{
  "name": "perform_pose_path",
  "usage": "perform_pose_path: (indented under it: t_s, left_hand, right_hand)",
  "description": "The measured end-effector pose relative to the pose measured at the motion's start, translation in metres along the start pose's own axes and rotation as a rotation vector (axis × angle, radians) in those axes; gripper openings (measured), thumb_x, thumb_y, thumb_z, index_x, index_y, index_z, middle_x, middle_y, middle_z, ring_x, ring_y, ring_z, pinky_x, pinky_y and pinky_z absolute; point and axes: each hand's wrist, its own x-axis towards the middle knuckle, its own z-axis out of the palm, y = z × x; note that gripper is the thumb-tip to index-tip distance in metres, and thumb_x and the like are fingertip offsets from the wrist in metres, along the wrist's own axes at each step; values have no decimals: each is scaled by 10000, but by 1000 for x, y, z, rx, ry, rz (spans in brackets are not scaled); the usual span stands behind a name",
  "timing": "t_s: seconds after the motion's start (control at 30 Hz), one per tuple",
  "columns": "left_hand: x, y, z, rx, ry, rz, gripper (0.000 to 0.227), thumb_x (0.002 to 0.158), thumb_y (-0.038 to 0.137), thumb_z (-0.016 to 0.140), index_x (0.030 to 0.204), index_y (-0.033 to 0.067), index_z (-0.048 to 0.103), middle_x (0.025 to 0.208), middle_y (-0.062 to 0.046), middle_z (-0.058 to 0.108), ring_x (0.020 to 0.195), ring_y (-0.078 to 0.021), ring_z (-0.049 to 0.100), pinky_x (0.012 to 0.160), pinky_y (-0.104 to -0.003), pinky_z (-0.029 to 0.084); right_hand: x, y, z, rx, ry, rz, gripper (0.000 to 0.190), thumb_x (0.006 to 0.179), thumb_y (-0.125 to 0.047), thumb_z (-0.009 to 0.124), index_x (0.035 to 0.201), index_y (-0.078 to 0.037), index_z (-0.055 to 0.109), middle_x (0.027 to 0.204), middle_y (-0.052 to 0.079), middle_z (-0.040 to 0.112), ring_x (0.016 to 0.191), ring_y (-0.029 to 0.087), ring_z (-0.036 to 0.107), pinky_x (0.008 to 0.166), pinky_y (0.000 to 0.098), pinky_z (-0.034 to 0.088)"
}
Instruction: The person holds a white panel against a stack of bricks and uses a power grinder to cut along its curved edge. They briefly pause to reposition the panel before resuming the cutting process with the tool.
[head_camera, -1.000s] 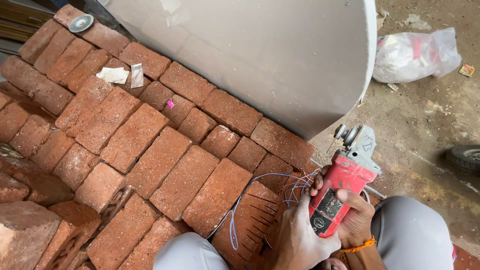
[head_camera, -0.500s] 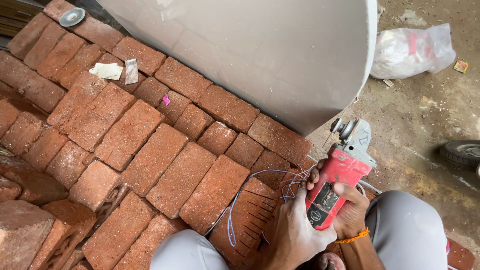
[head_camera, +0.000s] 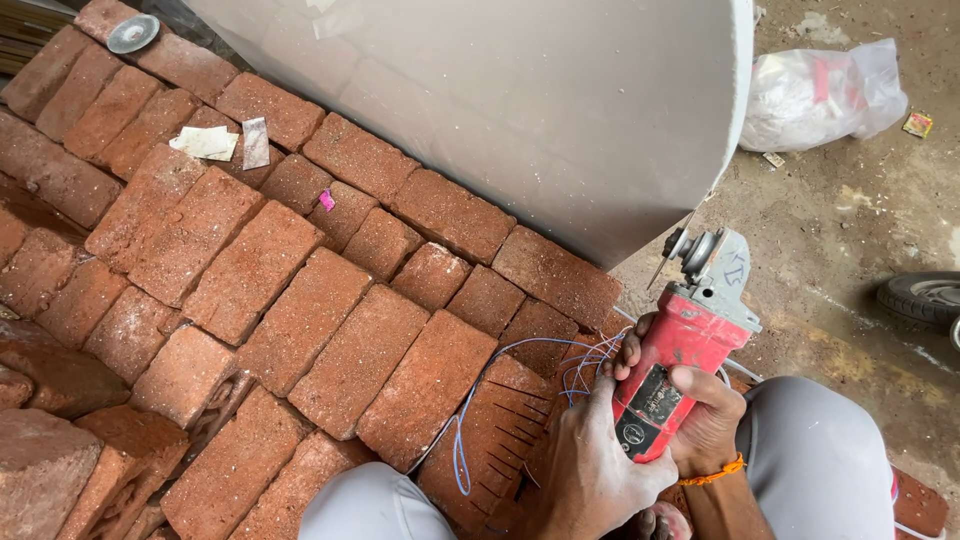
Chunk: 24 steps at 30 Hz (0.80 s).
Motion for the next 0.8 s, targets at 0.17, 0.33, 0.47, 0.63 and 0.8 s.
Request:
perform_pose_path:
  t_s: [0.17,0.33,0.47,0.63,0.8]
  left_hand:
    - [1,-5,5,-19,21,11,703,699,219,774,1311,-33,538,894,-241,702,846,-444,714,753,-495,583]
    - [0,0,1,8,26,8,706,678,198,769,1307,-30,544,882,-244,698,832,-447,708,749,-500,578]
    - [1,1,0,-20,20,14,686,682,205,773,1290,-25,554,886,-241,702,843,-442,716,754,-496,584]
    - [2,0,1,-27,16,-6,684,664,211,778,1265,-25,552,880,-237,707,833,-442,715,749,-497,584]
    - [1,6,-3,-4,2,-8,681,666,209,772,1269,-23,556,884,-238,703,837,-442,714,748,-495,582]
  right_hand:
    - [1,1,-4,13,11,16,597,782,-112,757,1297,60,507,1014,228,604,958,354,624,890,465,540]
    - [0,0,4,-7,54,24,618,767,-123,758,1310,37,510,1008,217,602,953,348,626,882,462,541]
    - [0,-1,2,12,5,13,621,776,-119,762,1317,50,509,1019,228,606,954,354,626,878,460,542]
    - [0,0,-2,6,31,19,604,783,-114,752,1301,72,502,1018,235,605,956,361,625,878,465,543]
    - [0,-3,12,-2,18,-7,614,777,-103,743,1323,51,507,1012,232,608,948,364,637,867,459,552]
